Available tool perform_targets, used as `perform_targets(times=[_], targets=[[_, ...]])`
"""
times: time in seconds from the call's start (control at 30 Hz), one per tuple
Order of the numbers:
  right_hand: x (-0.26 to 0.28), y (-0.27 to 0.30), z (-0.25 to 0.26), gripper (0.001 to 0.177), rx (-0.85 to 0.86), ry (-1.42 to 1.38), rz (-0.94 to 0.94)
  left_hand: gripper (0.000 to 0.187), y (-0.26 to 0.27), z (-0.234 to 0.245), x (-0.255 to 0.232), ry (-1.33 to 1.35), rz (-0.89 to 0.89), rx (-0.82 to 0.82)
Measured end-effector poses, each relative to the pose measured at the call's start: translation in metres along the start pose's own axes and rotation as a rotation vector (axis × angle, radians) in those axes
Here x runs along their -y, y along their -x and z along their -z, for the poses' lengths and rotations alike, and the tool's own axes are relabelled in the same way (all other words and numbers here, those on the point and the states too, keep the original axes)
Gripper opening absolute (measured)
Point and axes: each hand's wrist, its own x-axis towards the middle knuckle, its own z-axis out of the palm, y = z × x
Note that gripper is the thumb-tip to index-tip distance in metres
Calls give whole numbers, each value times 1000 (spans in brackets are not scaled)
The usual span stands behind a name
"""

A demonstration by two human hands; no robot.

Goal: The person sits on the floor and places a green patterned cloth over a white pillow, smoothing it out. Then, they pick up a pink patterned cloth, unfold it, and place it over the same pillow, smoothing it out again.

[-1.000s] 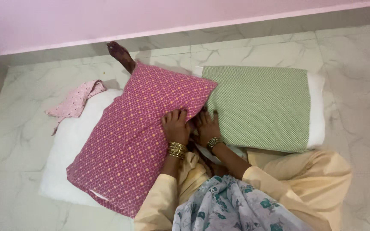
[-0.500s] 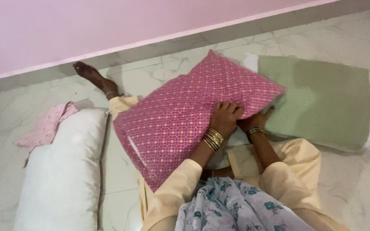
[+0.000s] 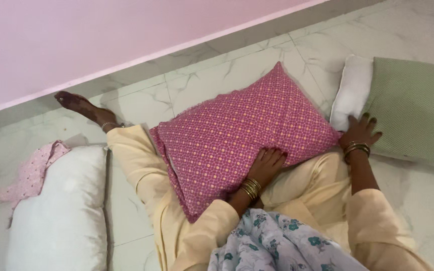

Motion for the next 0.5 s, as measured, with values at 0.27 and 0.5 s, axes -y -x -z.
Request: perform_targets(times=[0.27,0.5], targets=[[98,74,-7,54,-4,-592,268,69,56,79,6,66,610,-1],[210,214,8,77,22,-610,361,85,85,134,49,-193,1239,-4]])
